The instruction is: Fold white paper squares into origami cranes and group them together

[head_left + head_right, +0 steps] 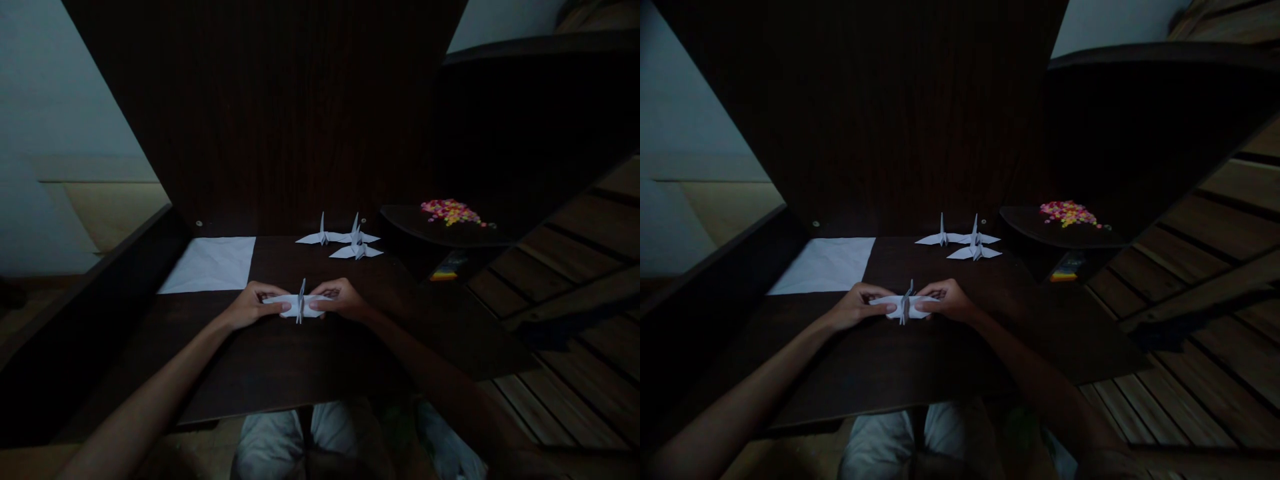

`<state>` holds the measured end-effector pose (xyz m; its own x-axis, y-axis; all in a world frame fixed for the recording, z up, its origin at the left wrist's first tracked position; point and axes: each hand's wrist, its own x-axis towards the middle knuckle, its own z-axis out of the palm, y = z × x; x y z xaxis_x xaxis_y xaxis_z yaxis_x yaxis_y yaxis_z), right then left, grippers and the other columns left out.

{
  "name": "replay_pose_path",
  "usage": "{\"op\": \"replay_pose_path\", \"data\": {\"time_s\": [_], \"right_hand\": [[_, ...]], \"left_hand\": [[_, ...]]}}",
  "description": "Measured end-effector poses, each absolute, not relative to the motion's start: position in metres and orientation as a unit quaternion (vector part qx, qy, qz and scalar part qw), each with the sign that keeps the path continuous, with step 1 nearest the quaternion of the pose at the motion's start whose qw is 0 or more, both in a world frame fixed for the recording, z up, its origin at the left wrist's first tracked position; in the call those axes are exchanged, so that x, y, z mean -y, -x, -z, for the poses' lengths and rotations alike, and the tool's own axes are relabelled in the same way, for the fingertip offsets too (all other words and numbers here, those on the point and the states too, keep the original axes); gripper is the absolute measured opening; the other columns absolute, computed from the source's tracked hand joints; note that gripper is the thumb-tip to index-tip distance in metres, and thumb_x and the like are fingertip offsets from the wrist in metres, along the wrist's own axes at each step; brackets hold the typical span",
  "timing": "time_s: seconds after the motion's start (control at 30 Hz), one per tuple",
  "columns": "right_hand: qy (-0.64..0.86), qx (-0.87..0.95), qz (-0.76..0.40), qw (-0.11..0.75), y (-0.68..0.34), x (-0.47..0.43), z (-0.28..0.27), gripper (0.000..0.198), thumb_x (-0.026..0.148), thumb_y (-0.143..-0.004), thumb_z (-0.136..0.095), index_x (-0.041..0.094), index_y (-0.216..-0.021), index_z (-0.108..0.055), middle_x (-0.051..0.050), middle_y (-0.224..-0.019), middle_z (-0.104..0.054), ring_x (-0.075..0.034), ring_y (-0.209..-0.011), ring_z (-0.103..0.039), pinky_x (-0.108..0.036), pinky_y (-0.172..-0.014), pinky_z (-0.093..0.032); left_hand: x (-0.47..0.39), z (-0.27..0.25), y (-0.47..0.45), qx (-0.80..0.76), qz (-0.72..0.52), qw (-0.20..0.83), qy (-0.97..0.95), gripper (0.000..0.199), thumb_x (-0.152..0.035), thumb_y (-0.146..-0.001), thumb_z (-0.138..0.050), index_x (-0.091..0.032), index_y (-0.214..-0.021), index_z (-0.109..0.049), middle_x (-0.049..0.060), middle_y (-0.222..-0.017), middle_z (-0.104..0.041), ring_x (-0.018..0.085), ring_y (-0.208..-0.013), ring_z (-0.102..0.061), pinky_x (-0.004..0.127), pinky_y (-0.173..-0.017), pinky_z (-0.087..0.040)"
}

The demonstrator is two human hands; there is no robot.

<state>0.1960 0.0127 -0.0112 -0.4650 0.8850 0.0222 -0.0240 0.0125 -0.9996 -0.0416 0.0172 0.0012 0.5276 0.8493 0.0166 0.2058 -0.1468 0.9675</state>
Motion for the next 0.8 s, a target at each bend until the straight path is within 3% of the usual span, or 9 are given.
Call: {"op": "replay_pose_path", "data": {"time_s": [0.17, 0.5, 0.8], "right_hand": [[0.342, 0.611, -0.629, 0.338, -0.1929, -0.0112, 0.0112, 0.034, 0.031, -0.057, -0.081, 0.011, -0.083, -0.071, -0.004, -0.074, -0.071, -0.015, -0.063, -0.065, -0.024, -0.052, -0.054], [0.333, 0.623, -0.634, 0.316, -0.1891, -0.0101, 0.0182, 0.03, 0.034, -0.061, -0.079, 0.011, -0.079, -0.073, -0.002, -0.065, -0.069, -0.011, -0.05, -0.059, -0.021, -0.047, -0.048], [0.352, 0.626, -0.625, 0.306, -0.192, -0.0105, 0.0101, 0.031, 0.035, -0.06, -0.079, 0.012, -0.079, -0.071, -0.001, -0.063, -0.068, -0.011, -0.05, -0.059, -0.021, -0.047, -0.047]], "left_hand": [[-0.0168, -0.0003, 0.0455, -0.374, -0.289, 0.528, -0.706, 0.024, -0.033, -0.068, -0.074, -0.012, -0.08, -0.074, 0.005, -0.07, -0.072, 0.015, -0.061, -0.062, 0.021, -0.053, -0.045], [-0.0102, -0.0021, 0.039, -0.367, -0.254, 0.561, -0.697, 0.023, -0.034, -0.065, -0.076, -0.012, -0.073, -0.073, 0.005, -0.068, -0.073, 0.015, -0.058, -0.063, 0.023, -0.054, -0.048], [-0.0116, -0.0008, 0.0433, -0.378, -0.275, 0.547, -0.695, 0.024, -0.032, -0.066, -0.075, -0.012, -0.081, -0.074, 0.007, -0.075, -0.074, 0.017, -0.065, -0.066, 0.025, -0.06, -0.051]]}}
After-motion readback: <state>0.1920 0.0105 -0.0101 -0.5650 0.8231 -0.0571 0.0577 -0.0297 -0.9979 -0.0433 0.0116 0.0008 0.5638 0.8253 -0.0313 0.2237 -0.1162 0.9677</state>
